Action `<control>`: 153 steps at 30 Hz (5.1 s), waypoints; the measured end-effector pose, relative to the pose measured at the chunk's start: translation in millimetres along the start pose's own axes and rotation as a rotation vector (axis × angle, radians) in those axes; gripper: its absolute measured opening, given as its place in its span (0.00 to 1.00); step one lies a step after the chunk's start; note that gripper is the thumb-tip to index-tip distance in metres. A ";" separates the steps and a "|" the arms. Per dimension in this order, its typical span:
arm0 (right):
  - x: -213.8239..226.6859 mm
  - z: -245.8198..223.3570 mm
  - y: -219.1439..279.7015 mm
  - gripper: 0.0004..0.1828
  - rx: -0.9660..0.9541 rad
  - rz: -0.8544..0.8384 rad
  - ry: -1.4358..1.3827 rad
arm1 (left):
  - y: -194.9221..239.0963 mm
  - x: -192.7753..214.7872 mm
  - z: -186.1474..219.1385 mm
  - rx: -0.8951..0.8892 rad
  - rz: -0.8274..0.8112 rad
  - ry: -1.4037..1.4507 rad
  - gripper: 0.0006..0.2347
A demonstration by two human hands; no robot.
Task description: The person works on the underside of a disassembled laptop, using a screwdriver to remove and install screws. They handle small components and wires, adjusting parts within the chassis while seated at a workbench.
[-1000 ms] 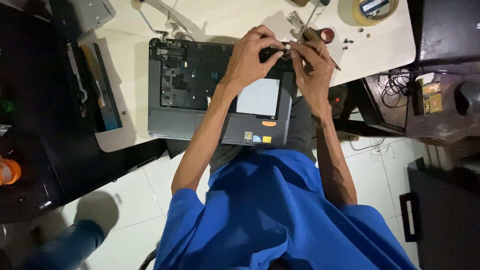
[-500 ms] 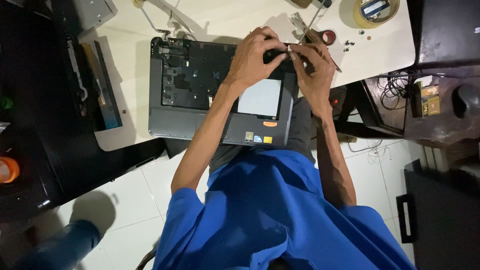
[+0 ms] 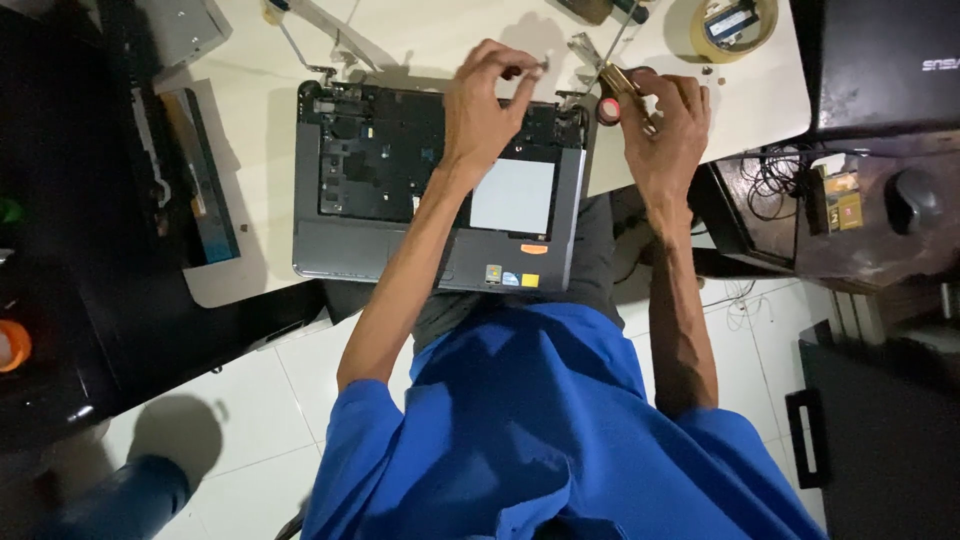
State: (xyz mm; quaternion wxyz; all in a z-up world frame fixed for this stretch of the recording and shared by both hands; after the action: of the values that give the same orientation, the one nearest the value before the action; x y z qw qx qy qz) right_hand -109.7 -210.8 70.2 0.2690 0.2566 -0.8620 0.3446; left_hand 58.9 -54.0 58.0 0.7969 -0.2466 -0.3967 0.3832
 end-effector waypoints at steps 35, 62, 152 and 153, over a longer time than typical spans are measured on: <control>5.7 -55.2 0.0 0.13 -0.082 -0.182 -0.469 | 1.4 -11.7 25.7 -0.216 -0.127 -0.054 0.06; -11.1 -70.5 1.1 0.18 0.054 -0.246 -0.268 | 2.5 -28.3 29.4 -0.271 -0.269 0.077 0.03; -5.6 -82.6 1.2 0.14 0.168 -0.189 -0.332 | 0.7 -36.5 33.3 -0.210 -0.351 0.102 0.12; -7.6 -77.7 1.0 0.15 0.136 -0.200 -0.335 | 1.1 -36.8 35.3 -0.232 -0.358 0.079 0.11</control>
State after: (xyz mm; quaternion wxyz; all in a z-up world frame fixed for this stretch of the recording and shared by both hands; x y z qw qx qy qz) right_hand -82.6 -151.3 112.9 0.1369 0.4121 -0.8397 0.3262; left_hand 15.0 -79.9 60.9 0.8335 -0.2771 -0.4439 0.1772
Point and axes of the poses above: each hand's wrist, its own y-axis away from the middle knuckle, its own x-axis out of the back of the hand, z = x × y, the point moved 10 cm from there along -y, towards the middle knuckle, and after that the axes turned 14 degrees about -x, right-handed, at the moved point
